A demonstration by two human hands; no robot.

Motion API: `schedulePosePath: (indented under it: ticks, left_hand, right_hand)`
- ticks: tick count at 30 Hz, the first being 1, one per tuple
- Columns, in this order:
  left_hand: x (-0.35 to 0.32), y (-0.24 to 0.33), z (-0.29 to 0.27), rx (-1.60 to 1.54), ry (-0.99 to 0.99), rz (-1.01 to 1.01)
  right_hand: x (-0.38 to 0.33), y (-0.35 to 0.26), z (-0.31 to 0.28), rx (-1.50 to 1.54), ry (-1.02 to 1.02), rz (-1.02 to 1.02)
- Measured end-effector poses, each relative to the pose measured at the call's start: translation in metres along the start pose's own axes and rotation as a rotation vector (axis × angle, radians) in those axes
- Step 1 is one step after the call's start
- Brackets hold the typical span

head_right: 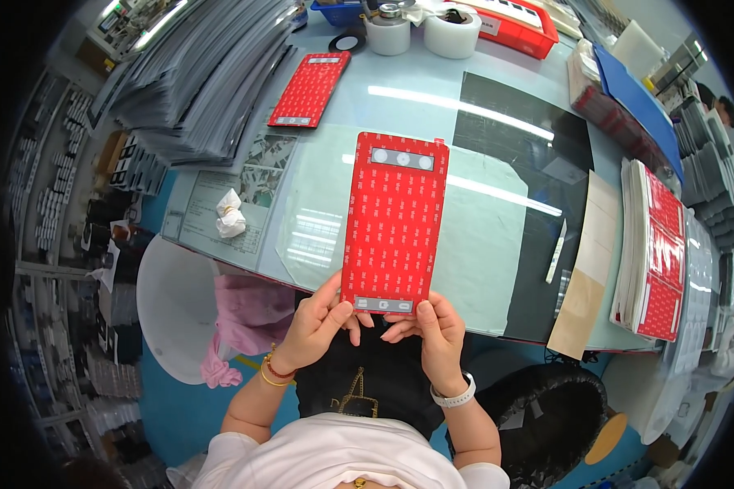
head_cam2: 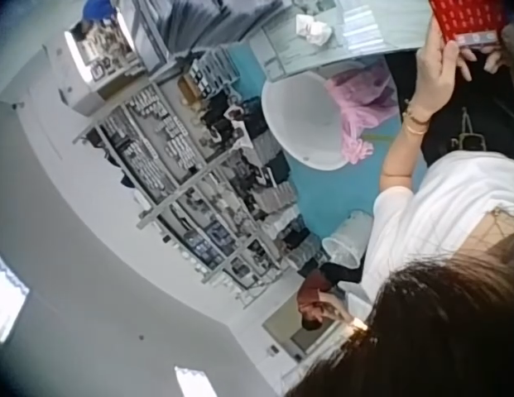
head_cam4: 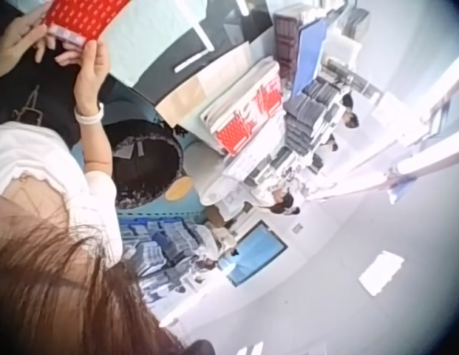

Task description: Assembling a tablet screen into a frame, cleaning the surface, and inserting it into a protective red sleeve.

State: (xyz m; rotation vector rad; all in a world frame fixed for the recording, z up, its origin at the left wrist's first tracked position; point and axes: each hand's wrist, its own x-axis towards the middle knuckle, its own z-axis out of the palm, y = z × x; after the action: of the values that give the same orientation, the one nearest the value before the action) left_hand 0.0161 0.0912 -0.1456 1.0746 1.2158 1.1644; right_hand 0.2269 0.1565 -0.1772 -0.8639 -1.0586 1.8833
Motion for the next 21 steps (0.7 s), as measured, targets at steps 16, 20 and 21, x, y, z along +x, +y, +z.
schedulePosePath:
  ticks: [16, 20, 21]
  left_hand:
    - [0.001, -0.014, -0.011, -0.224, -0.052, -0.033]
    - [0.0, -0.018, -0.011, -0.263, -0.017, -0.043]
    - [0.001, -0.019, -0.011, -0.267, -0.026, -0.043]
  right_hand:
    - [-0.002, -0.011, -0.001, -0.057, -0.059, 0.02]
    - [0.0, -0.013, -0.002, -0.026, -0.083, 0.067]
    - [0.001, -0.013, -0.003, -0.03, -0.073, 0.064]
